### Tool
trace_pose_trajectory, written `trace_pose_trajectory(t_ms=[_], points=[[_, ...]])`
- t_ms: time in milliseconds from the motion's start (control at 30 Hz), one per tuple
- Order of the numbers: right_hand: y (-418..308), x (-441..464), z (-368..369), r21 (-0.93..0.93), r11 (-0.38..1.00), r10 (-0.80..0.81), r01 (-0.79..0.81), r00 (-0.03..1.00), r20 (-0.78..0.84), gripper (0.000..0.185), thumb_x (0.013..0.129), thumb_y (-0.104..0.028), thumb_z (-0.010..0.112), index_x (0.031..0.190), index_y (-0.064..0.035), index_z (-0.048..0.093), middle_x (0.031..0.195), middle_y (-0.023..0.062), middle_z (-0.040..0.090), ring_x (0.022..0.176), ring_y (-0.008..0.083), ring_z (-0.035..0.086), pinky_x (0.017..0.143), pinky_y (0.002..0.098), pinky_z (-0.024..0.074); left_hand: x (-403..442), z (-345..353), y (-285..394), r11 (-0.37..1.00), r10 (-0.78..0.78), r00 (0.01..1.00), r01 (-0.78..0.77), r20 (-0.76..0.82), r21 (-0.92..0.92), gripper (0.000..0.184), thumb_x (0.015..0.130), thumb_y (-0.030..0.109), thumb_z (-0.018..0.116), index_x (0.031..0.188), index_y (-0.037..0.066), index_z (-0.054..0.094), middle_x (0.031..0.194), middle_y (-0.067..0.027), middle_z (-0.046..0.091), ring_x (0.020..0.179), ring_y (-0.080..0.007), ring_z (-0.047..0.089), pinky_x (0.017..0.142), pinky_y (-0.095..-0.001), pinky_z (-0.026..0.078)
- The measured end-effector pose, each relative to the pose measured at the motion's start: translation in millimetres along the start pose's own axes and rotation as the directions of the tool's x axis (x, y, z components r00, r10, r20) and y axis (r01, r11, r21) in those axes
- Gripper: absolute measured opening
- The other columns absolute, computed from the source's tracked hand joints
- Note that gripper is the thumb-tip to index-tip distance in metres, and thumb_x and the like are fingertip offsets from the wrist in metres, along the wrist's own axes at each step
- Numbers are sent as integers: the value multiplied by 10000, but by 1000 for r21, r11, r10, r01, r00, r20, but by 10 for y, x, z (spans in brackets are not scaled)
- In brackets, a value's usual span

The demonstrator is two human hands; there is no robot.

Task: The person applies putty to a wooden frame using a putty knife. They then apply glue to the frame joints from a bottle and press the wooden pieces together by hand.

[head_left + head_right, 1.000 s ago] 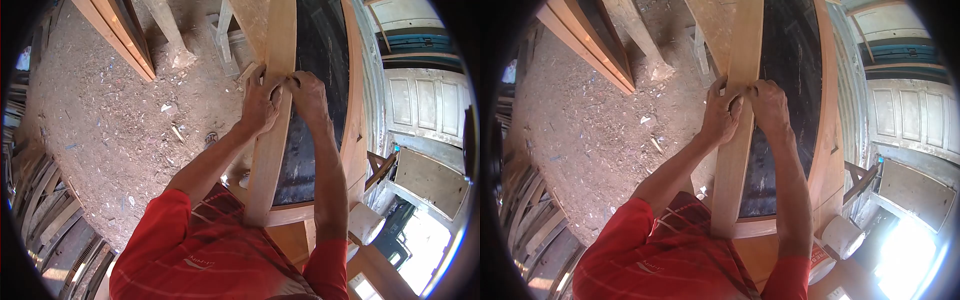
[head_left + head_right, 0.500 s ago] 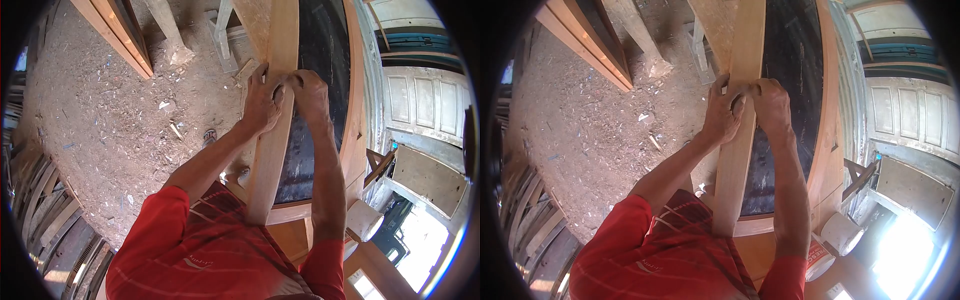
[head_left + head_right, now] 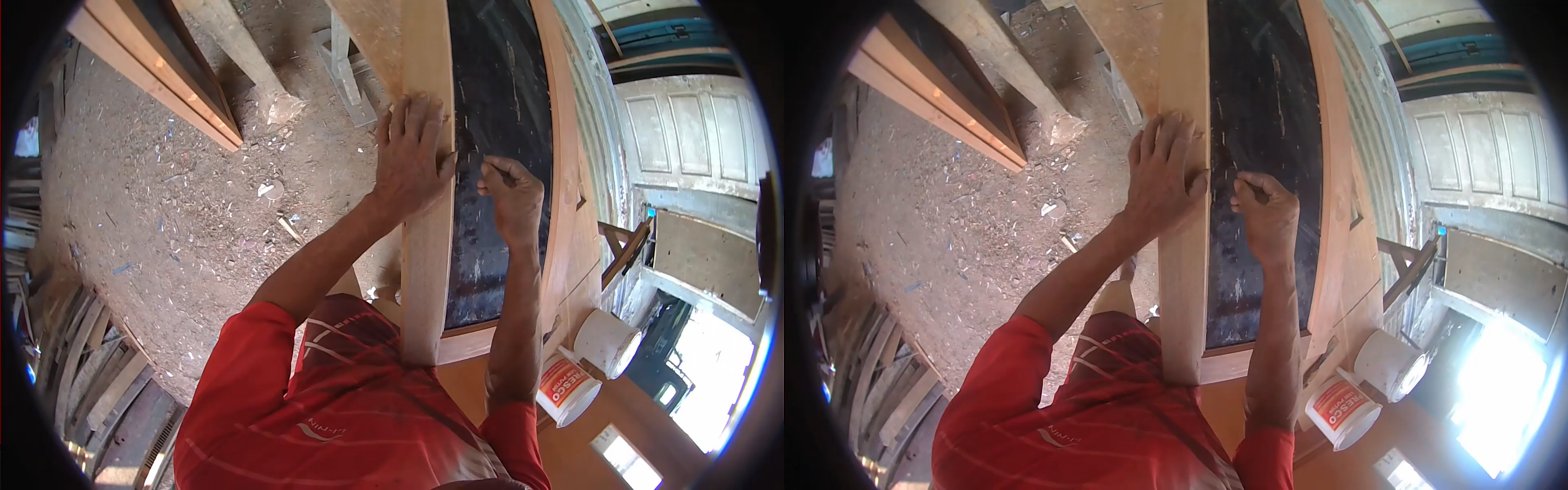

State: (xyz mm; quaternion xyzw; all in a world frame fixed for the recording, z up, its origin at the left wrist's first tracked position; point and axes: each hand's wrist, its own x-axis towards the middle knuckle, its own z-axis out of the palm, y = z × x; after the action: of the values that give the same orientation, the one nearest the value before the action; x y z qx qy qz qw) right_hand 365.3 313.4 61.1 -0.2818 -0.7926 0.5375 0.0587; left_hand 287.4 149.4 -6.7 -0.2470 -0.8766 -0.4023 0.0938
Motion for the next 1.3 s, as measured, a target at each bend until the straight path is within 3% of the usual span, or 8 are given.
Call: trace_pose_trajectory(t_ms=[200, 600, 733, 833, 967, 1067, 1167, 1300], points=[[175, -198, -120, 97, 995, 39, -39, 999, 3, 202, 990, -78, 755, 1136, 60, 764, 932, 74, 776, 776, 111, 724, 705, 264, 620, 99, -39, -20, 982, 135, 984, -149, 120, 117, 783, 879, 341, 807, 1553, 66, 519, 1607, -292, 405, 1528, -541, 312, 1225, -653, 284], [209, -357, -225, 196, 981, 0, 2, 1000, -11, 187, 993, -66, 752, 1137, 51, 767, 904, 66, 759, 771, 99, 710, 691, 261, 599, 38, 21, -73, 987, 128, 990, -133, 59, 93, 742, 934, 324, 751, 1576, 47, 500, 1611, -327, 402, 1527, -565, 314, 1209, -641, 335], [97, -788, -777, -11, 999, 45, -46, 998, -38, 187, 1005, -70, 738, 1132, 65, 757, 921, 73, 766, 779, 108, 717, 733, 260, 607, 64, 204, -333, 933, 327, 944, -329, 39, 143, 448, 961, 288, 712, 1315, 14, 691, 1463, -273, 581, 1418, -577, 449, 1192, -643, 383], [385, -1295, -1398, 143, 989, 62, -45, 991, -120, 194, 1016, -86, 731, 1131, 69, 753, 932, 76, 772, 776, 111, 721, 747, 258, 611, 51, 156, -297, 916, 345, 935, -354, 78, 187, 538, 1020, 367, 670, 1449, 43, 637, 1537, -311, 512, 1447, -543, 426, 1212, -606, 375], [545, -2030, -2086, -254, 920, 221, -298, 931, -289, 197, 1002, -99, 744, 1128, 52, 756, 910, 79, 774, 838, 111, 740, 766, 269, 605, 81, 174, -360, 900, 361, 927, -374, 99, 224, 606, 1067, 452, 602, 1556, 98, 550, 1624, -312, 423, 1521, -514, 350, 1233, -587, 358], [917, -2489, -2339, -230, 890, 327, -392, 904, -276, 191, 998, -100, 736, 1116, 50, 753, 938, 117, 776, 852, 148, 759, 763, 296, 602, 48, 161, -230, 937, 303, 949, -313, 87, 154, 667, 1074, 461, 590, 1601, 68, 475, 1629, -303, 423, 1524, -518, 344, 1240, -580, 350], [1326, -2756, -2337, -338, 919, 134, -205, 966, -223, 168, 1006, -91, 712, 1118, 26, 756, 993, 145, 778, 856, 200, 770, 751, 335, 604, -15, 147, -289, 928, 308, 948, -319, 84, 193, 644, 1072, 447, 590, 1577, 57, 502, 1612, -292, 450, 1493, -509, 392, 1243, -563, 352], [1594, -2799, -2236, -500, 858, -16, -117, 967, -254, 143, 970, -65, 710, 1094, -2, 747, 1015, 180, 755, 836, 333, 750, 753, 400, 593, 43, 181, -422, 904, 337, 936, -353, 105, 241, 611, 1074, 463, 581, 1524, 50, 575, 1590, -281, 483, 1483, -486, 420, 1246, -546, 353]])
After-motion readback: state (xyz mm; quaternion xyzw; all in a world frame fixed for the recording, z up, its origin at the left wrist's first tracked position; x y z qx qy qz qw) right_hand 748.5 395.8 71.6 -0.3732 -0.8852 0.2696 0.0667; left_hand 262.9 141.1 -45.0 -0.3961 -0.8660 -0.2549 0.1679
